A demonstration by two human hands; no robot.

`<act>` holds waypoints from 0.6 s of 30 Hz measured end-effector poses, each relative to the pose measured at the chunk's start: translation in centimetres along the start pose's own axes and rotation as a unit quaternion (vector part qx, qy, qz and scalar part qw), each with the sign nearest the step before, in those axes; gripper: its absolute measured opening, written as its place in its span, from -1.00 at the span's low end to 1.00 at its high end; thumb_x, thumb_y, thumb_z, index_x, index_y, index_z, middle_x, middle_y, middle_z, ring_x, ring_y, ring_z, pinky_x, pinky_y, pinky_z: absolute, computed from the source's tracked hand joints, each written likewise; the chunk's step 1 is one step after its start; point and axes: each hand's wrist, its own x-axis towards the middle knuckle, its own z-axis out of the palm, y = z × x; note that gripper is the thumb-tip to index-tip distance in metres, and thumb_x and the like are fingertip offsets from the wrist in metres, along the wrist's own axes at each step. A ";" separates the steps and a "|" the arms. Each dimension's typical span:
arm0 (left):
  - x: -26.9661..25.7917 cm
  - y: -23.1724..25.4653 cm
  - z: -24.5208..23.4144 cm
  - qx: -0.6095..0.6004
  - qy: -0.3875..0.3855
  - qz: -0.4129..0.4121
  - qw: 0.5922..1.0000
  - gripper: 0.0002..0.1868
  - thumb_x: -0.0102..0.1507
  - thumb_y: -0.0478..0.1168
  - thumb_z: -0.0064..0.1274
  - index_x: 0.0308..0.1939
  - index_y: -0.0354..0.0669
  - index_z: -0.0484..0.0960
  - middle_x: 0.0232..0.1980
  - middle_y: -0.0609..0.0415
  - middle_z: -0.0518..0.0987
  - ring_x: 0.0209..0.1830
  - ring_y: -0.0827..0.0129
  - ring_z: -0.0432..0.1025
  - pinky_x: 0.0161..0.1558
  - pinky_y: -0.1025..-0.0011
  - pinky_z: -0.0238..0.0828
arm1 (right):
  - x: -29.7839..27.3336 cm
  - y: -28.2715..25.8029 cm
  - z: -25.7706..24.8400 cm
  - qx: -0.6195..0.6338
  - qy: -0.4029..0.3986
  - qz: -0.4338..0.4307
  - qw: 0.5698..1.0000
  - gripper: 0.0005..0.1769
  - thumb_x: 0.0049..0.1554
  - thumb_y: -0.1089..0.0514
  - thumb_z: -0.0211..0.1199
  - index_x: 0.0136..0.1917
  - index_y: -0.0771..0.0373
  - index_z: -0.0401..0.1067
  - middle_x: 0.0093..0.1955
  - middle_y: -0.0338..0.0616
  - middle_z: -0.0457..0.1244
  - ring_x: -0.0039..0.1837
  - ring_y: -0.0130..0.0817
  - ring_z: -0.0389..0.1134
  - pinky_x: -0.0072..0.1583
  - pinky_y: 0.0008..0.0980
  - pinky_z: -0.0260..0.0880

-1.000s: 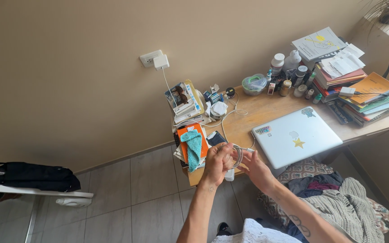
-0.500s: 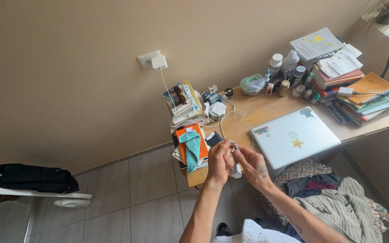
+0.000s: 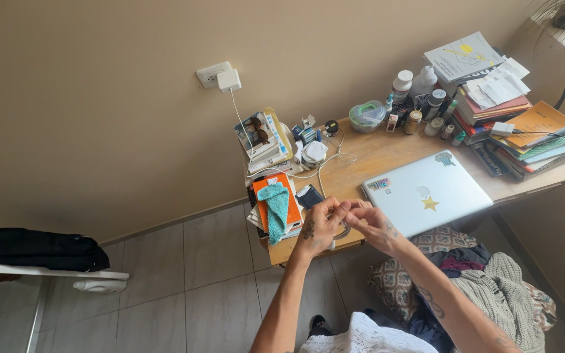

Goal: Tidying a desk by wrapping a laptop charger and organizing books and notebooks.

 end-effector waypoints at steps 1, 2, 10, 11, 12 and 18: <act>0.2 -0.1 0.1 0.000 -0.001 0.001 1.000 -0.55 0.42 0.16 -0.03 -0.33 -0.11 0.49 -0.51 0.34 0.49 -0.54 0.78 0.28 -0.50 0.67 0.19 | 0.1 1.9 0.2 -0.001 0.001 0.000 1.000 -0.59 0.28 -0.02 0.14 0.19 0.31 0.58 0.32 -0.25 0.26 0.32 -0.44 0.20 0.37 -0.33 0.10; 0.1 -0.3 0.2 -0.101 -0.006 -0.045 0.994 -0.57 0.40 0.13 0.00 -0.35 -0.12 0.48 -0.55 0.34 0.40 -0.60 0.75 0.17 -0.57 0.65 0.04 | 0.1 3.9 0.5 0.170 0.026 0.040 0.984 -0.52 0.30 -0.05 0.11 0.25 0.35 0.53 0.32 -0.18 0.30 0.30 -0.41 0.24 0.35 -0.29 0.14; 0.3 -3.3 0.0 -0.344 0.081 -0.092 0.931 -0.61 0.38 0.08 0.07 -0.41 -0.03 0.38 -0.62 0.36 0.22 -0.69 0.72 0.04 -0.63 0.61 -0.10 | -4.1 1.6 4.7 0.296 -0.135 0.126 0.937 -0.31 0.05 0.12 0.43 0.41 0.24 0.30 0.26 -0.06 0.38 0.27 -0.35 0.39 0.33 -0.26 0.38; 0.2 -3.4 -0.3 -0.315 0.101 -0.099 0.938 -0.60 0.39 0.09 0.06 -0.39 -0.06 0.40 -0.62 0.36 0.19 -0.67 0.71 0.02 -0.61 0.60 -0.11 | -4.6 0.1 4.5 0.248 -0.120 0.152 0.949 -0.27 0.03 0.11 0.47 0.42 0.24 0.32 0.22 -0.04 0.37 0.22 -0.38 0.38 0.29 -0.30 0.39; -0.1 -3.5 -0.7 -0.286 0.121 -0.108 0.944 -0.59 0.39 0.10 0.04 -0.38 -0.09 0.43 -0.61 0.36 0.15 -0.65 0.69 0.00 -0.60 0.59 -0.11 | -5.1 -1.3 4.3 0.200 -0.106 0.178 0.958 -0.24 0.02 0.10 0.52 0.43 0.24 0.34 0.17 -0.01 0.37 0.17 -0.40 0.38 0.24 -0.35 0.41; -1.0 -5.7 1.0 0.057 0.151 -0.069 0.984 -0.51 0.39 0.16 -0.02 -0.36 -0.18 0.42 -0.53 0.21 0.35 -0.49 0.53 0.20 -0.46 0.43 0.21 | -5.1 -7.9 1.3 -0.247 0.002 0.147 0.958 -0.32 -0.07 -0.15 0.58 0.28 0.03 0.53 0.02 -0.15 0.42 -0.08 -0.40 0.46 0.05 -0.40 0.52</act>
